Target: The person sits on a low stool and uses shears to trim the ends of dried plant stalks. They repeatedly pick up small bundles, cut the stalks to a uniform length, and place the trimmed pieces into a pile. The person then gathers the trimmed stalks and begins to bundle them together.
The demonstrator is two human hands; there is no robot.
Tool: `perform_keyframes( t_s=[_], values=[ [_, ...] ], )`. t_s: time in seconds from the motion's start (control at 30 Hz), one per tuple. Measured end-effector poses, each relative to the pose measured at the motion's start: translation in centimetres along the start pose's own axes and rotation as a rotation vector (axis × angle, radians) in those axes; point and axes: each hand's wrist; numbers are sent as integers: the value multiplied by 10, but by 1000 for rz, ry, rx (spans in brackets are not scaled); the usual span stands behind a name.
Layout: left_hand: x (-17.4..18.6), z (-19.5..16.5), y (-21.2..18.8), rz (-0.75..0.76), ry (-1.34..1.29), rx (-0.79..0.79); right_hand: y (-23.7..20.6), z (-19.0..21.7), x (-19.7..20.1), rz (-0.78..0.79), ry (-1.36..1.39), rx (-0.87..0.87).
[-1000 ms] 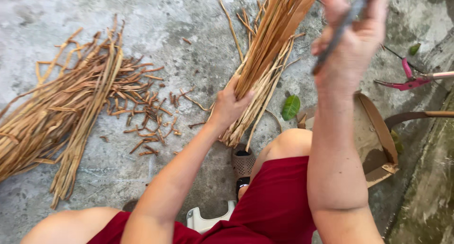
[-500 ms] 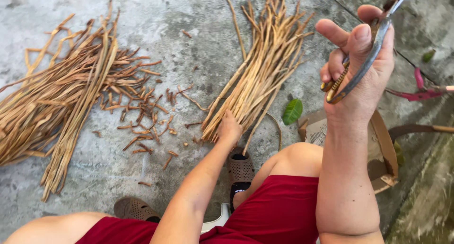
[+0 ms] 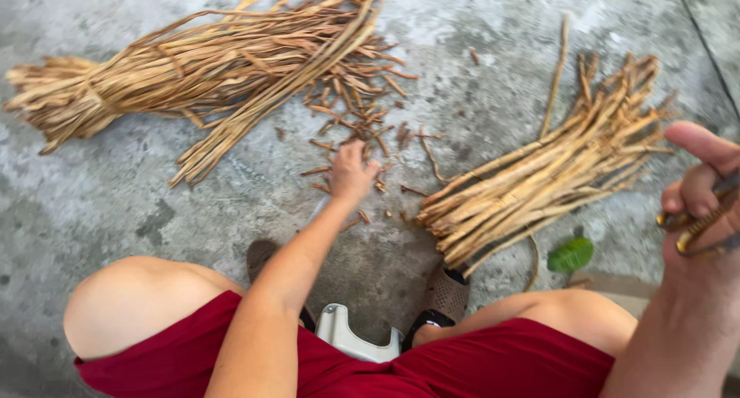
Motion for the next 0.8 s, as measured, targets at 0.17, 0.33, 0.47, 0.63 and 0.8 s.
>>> perform_keyframes(
  t_s=[0.17, 0.33, 0.47, 0.63, 0.8],
  values=[
    [107, 153, 23, -62, 390, 380, 17, -5, -66, -16, -275, -36],
    [168, 258, 33, 79, 399, 663, 28, 2, -152, -86, -478, -122],
    [185, 310, 43, 116, 457, 484, 33, 4, -205, -101, -479, -205],
    [191, 323, 44, 458, 492, 670, 24, 7, -249, -91, -600, -72],
    [173, 307, 25, 515, 694, 539, 16, 15, -271, -39, -386, -98]
  ],
)
Point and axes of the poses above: each hand's wrist, its own y-axis towards the middle knuckle, its own x-axis out of the back of the hand, z = x × y, and after that the axes turned 15 degrees about -x, right-handed
